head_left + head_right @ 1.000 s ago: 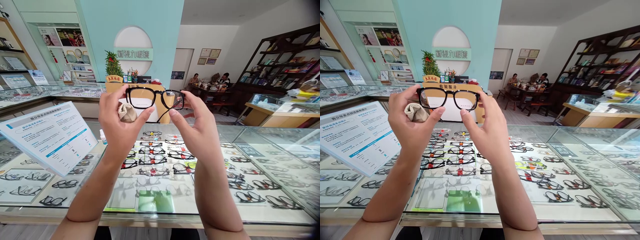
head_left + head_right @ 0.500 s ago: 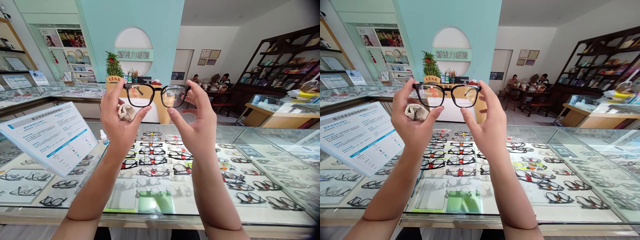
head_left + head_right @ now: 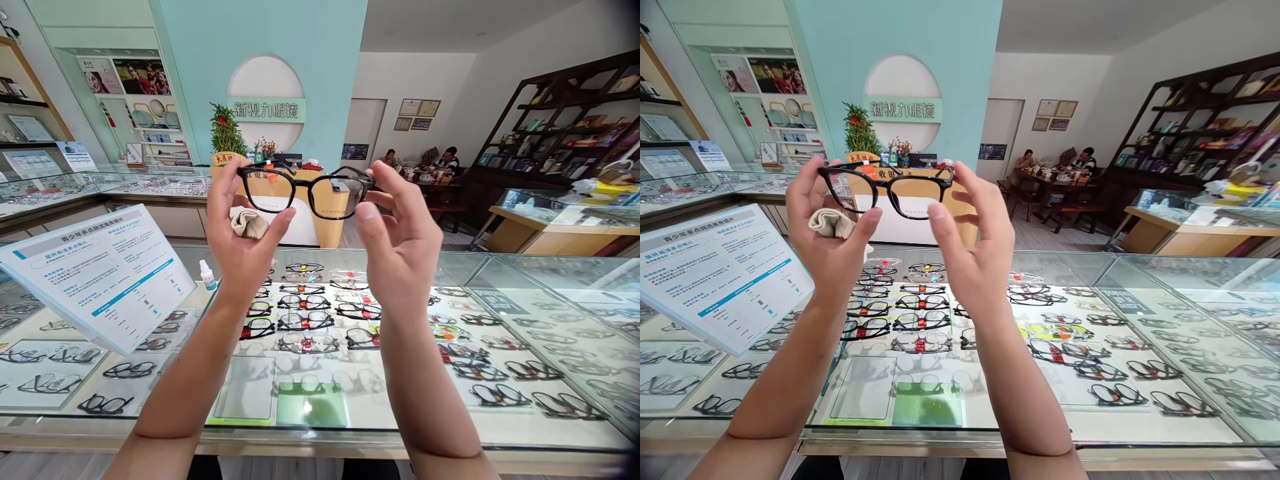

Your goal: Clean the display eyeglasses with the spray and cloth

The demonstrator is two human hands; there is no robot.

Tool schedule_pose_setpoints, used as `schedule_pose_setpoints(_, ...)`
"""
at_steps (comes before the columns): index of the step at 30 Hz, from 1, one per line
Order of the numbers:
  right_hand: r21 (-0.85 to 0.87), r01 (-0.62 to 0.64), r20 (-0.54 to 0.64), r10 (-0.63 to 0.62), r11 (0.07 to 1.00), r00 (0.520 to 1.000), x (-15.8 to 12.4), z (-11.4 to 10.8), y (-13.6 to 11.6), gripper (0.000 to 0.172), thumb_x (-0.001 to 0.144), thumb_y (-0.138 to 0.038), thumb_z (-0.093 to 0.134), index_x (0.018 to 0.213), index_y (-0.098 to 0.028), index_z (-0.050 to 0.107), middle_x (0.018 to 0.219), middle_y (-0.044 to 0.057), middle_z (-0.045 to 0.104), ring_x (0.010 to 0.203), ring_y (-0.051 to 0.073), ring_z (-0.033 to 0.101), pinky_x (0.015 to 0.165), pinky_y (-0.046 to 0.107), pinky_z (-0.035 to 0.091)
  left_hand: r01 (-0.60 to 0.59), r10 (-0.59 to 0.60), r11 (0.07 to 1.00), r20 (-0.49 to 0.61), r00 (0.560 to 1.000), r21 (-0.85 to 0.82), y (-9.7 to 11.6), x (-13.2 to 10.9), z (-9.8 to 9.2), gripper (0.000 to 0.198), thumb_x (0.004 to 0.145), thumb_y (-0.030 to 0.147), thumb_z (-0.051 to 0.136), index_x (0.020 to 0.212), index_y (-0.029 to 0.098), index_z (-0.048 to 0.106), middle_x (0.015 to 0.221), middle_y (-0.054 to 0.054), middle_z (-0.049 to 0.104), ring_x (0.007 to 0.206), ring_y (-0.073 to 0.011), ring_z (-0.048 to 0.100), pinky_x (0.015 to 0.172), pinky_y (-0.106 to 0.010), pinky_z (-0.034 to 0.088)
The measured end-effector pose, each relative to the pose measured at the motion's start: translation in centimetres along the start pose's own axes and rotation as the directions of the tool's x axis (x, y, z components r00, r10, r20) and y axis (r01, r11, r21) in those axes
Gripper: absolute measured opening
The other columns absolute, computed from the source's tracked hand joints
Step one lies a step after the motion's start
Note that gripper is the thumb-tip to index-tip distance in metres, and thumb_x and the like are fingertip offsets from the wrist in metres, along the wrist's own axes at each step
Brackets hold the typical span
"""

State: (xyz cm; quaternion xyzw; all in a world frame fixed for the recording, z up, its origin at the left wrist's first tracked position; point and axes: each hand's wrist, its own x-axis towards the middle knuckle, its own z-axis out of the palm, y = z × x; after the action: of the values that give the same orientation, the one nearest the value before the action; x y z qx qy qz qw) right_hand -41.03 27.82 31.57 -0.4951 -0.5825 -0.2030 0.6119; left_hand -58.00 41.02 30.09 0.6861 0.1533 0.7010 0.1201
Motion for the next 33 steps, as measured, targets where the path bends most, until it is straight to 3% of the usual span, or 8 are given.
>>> schedule_pose_setpoints(4, 0.042, 0.005, -0.099, -0.001, 0.999, 0.995, -0.1, -0.1, 0.4, 0.051, 0.117, -0.053, 0.044, 0.161, -0.04, 0.065, 0.155, 0.011, 0.069, 0.143, 0.037, 0.067, 0.1, 0.059, 0.067, -0.044, 0.053, 0.996, -0.124, 0.991, 0.08, 0.0, -0.1, 0.4, 0.101, 0.082, 0.097, 0.073, 0.158, 0.033, 0.058, 0.165, -0.01, 0.062, 0.152, -0.0451, 0.058, 0.093, -0.061, 0.064)
schedule_pose_setpoints(10, 0.077, -0.035, -0.078, 0.041, 0.996, 0.996, 0.3, -0.1, 0.7, 0.049, 0.116, -0.054, 0.049, 0.156, -0.038, 0.072, 0.143, 0.01, 0.078, 0.138, 0.034, 0.073, 0.1, 0.058, 0.07, -0.079, 0.111, 0.983, -0.193, 0.975, 0.169, 0.1, -1.0, 0.8, 0.09, 0.086, 0.08, 0.082, 0.163, 0.044, 0.053, 0.166, -0.008, 0.063, 0.127, -0.034, 0.072, 0.092, -0.054, 0.066)
schedule_pose_setpoints(15, 0.273, -0.104, -0.032, 0.118, 0.956, 0.993, 0.6, 0.1, 1.2, 0.049, 0.114, -0.061, 0.057, 0.146, -0.032, 0.079, 0.143, 0.01, 0.08, 0.135, 0.034, 0.077, 0.108, 0.06, 0.069, -0.083, 0.095, 0.993, -0.143, 0.985, 0.088, -0.3, -1.3, 0.9, 0.103, 0.079, 0.074, 0.093, 0.166, 0.038, 0.051, 0.163, -0.012, 0.062, 0.138, -0.0396, 0.067, 0.101, -0.056, 0.063)
schedule_pose_setpoints(22, 0.606, -0.177, 0.041, 0.192, 0.776, 0.981, 0.7, -0.1, 1.1, 0.04, 0.106, -0.062, 0.073, 0.129, -0.033, 0.086, 0.135, 0.006, 0.085, 0.132, 0.029, 0.079, 0.117, 0.05, 0.066, -0.238, 0.267, 0.949, -0.123, 0.956, 0.208, -1.4, -1.2, 0.9, 0.088, 0.099, 0.07, 0.077, 0.173, 0.036, 0.041, 0.157, -0.008, 0.065, 0.138, -0.0327, 0.068, 0.098, -0.052, 0.067)
schedule_pose_setpoints(28, 0.632, -0.196, 0.052, 0.211, 0.75, 0.976, 0.6, -0.1, 0.9, 0.033, 0.108, -0.058, 0.073, 0.125, -0.033, 0.087, 0.133, 0.005, 0.085, 0.127, 0.028, 0.082, 0.115, 0.048, 0.067, -0.243, 0.25, 0.967, -0.097, 0.963, 0.074, -2.2, -1.2, 1.1, 0.103, 0.088, 0.07, 0.089, 0.174, 0.04, 0.04, 0.163, -0.011, 0.06, 0.14, -0.0372, 0.068, 0.104, -0.054, 0.065)
schedule_pose_setpoints(33, 0.616, -0.214, 0.067, 0.22, 0.759, 0.973, 0.7, -0.1, 0.8, 0.036, 0.108, -0.06, 0.072, 0.125, -0.032, 0.086, 0.132, 0.005, 0.085, 0.129, 0.029, 0.081, 0.113, 0.049, 0.068, -0.233, 0.237, 0.971, -0.11, 0.965, 0.05, -1.6, -1.2, 1.3, 0.092, 0.097, 0.074, 0.078, 0.173, 0.037, 0.041, 0.159, -0.01, 0.061, 0.129, -0.0324, 0.074, 0.101, -0.05, 0.067)
